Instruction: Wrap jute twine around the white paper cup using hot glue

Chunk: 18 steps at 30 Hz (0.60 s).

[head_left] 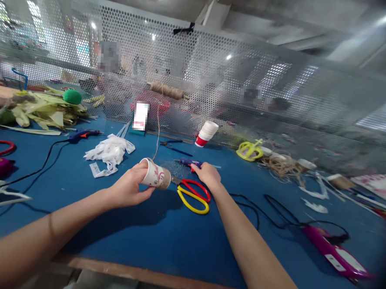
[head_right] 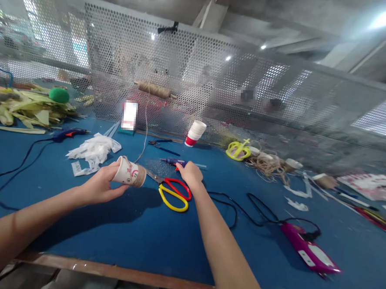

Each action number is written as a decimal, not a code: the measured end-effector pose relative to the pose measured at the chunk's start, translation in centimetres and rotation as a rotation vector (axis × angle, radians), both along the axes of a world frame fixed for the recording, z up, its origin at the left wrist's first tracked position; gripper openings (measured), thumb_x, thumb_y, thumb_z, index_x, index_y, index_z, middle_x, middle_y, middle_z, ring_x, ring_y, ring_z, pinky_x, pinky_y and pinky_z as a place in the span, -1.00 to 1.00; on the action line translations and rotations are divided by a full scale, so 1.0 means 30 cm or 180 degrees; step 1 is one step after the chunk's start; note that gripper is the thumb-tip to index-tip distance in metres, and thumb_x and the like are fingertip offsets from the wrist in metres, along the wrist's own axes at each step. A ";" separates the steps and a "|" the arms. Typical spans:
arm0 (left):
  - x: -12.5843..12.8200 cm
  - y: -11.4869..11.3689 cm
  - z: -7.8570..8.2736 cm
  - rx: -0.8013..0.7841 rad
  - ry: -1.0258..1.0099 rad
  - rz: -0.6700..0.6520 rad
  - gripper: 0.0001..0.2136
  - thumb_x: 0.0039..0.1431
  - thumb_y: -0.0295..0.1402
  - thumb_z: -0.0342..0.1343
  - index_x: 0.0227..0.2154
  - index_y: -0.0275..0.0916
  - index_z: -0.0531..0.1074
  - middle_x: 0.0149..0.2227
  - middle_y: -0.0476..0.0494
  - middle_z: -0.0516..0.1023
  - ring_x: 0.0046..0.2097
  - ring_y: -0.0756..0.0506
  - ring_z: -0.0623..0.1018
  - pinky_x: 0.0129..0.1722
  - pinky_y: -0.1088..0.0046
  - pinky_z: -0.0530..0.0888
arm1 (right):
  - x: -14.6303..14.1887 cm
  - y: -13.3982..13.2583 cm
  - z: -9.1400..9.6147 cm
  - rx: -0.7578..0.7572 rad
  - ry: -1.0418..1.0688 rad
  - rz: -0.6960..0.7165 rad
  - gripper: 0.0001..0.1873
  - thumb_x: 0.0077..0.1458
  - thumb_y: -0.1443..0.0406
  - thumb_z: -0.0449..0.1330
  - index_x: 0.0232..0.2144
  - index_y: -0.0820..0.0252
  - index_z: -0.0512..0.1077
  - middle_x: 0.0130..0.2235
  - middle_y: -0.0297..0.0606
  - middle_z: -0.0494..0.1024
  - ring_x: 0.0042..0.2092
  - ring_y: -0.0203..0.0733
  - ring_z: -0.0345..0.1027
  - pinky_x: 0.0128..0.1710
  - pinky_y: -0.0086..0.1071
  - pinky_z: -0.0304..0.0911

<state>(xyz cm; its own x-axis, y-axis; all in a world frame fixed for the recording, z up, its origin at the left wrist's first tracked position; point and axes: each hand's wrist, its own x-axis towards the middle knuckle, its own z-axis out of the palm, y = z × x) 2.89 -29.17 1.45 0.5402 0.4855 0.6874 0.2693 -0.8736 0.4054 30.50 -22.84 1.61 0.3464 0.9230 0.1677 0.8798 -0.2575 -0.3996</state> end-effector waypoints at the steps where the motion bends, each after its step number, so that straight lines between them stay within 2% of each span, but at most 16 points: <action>1: 0.001 -0.002 0.001 0.0058 0.0000 -0.0005 -0.92 0.00 -0.49 0.04 -0.41 -0.31 0.41 -0.37 -0.19 0.51 -0.24 -0.12 0.47 -0.14 0.29 0.43 | -0.020 -0.014 0.013 0.0069 -0.0054 0.0084 -0.79 0.01 0.23 0.17 -0.49 0.31 0.44 -0.27 0.19 0.49 -0.09 0.25 0.32 -0.21 -0.07 0.19; 2: 0.001 -0.005 0.002 0.0121 0.0001 -0.0032 -0.93 0.00 -0.49 0.04 -0.42 -0.30 0.41 -0.38 -0.19 0.51 -0.25 -0.11 0.47 -0.13 0.28 0.42 | -0.044 -0.031 0.031 0.0128 -0.0085 0.0213 -0.79 0.03 0.24 0.15 -0.44 0.31 0.45 -0.19 0.20 0.47 -0.02 0.25 0.27 -0.14 -0.05 0.16; 4: 0.005 -0.012 0.002 0.0193 0.0049 -0.0108 -0.93 0.01 -0.49 0.04 -0.42 -0.30 0.40 -0.39 -0.18 0.51 -0.27 -0.10 0.46 -0.13 0.28 0.42 | -0.104 -0.072 0.073 0.0152 -0.0019 0.0643 -0.76 0.08 0.21 0.11 -0.41 0.27 0.48 -0.14 0.08 0.48 0.01 0.12 0.26 -0.04 -0.12 0.12; 6: 0.011 -0.019 0.000 0.0188 0.0157 -0.0164 -0.92 0.00 -0.50 0.03 -0.42 -0.29 0.39 -0.40 -0.16 0.51 -0.29 -0.10 0.45 -0.14 0.30 0.42 | -0.172 -0.118 0.114 -0.0016 0.0310 0.1419 -0.66 0.16 0.13 0.01 -0.41 0.15 0.51 -0.20 -0.19 0.53 -0.10 -0.15 0.36 -0.05 -0.32 0.18; 7: 0.014 -0.022 -0.001 0.0187 0.0215 -0.0186 -0.92 -0.01 -0.50 0.03 -0.42 -0.29 0.39 -0.39 -0.16 0.52 -0.28 -0.10 0.45 -0.14 0.30 0.42 | -0.204 -0.141 0.130 -0.0222 0.0908 0.2268 -0.59 0.19 0.10 -0.06 -0.35 0.18 0.51 -0.17 -0.20 0.52 -0.08 -0.18 0.35 -0.04 -0.32 0.18; 8: 0.018 -0.025 -0.003 0.0203 0.0264 -0.0215 -0.91 -0.01 -0.51 0.03 -0.41 -0.28 0.39 -0.38 -0.17 0.52 -0.27 -0.10 0.45 -0.13 0.31 0.42 | -0.233 -0.162 0.142 -0.0353 0.1418 0.2776 -0.57 0.17 0.06 -0.05 -0.30 0.19 0.50 -0.14 -0.20 0.51 -0.06 -0.18 0.35 -0.03 -0.31 0.18; 10: 0.025 -0.030 -0.006 0.0274 0.0332 -0.0301 -0.88 -0.01 -0.52 0.01 -0.39 -0.28 0.40 -0.33 -0.18 0.53 -0.23 -0.11 0.45 -0.10 0.30 0.41 | -0.278 -0.195 0.153 -0.0534 0.2100 0.3207 -0.63 0.04 0.06 0.14 -0.23 0.20 0.48 -0.09 -0.20 0.49 -0.05 -0.16 0.33 -0.04 -0.28 0.19; 12: 0.029 -0.034 -0.006 0.0332 0.0370 -0.0386 -0.86 0.00 -0.53 0.00 -0.37 -0.28 0.40 -0.28 -0.20 0.53 -0.19 -0.12 0.45 -0.08 0.29 0.40 | -0.305 -0.220 0.151 -0.0438 0.2513 0.3024 -0.68 -0.12 0.14 0.28 -0.29 0.19 0.49 -0.13 -0.22 0.50 -0.08 -0.16 0.33 -0.06 -0.28 0.20; 15: 0.026 -0.040 0.000 0.0115 0.0431 -0.0394 -0.87 -0.01 -0.51 0.00 -0.39 -0.29 0.41 -0.31 -0.21 0.52 -0.23 -0.12 0.44 -0.14 0.31 0.41 | -0.317 -0.250 0.149 -0.0135 0.2856 0.2678 -0.84 -0.15 0.23 0.29 -0.49 0.20 0.44 -0.28 -0.28 0.49 -0.18 -0.22 0.34 -0.13 -0.30 0.22; 18: 0.020 -0.047 0.008 -0.0793 0.0317 -0.0315 -0.89 0.01 -0.44 0.03 -0.38 -0.33 0.40 -0.37 -0.18 0.50 -0.33 -0.08 0.44 -0.29 0.39 0.42 | -0.309 -0.280 0.165 0.0122 0.2957 0.2409 -0.85 -0.14 0.24 0.26 -0.51 0.19 0.39 -0.38 -0.33 0.46 -0.31 -0.29 0.32 -0.24 -0.35 0.24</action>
<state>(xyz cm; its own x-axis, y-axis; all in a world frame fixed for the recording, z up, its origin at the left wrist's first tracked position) 3.49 -30.58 1.69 0.6522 0.5744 0.4947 0.2369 -0.7744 0.5867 21.22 -31.24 6.57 -0.2790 0.9446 0.1729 0.1741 0.2268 -0.9583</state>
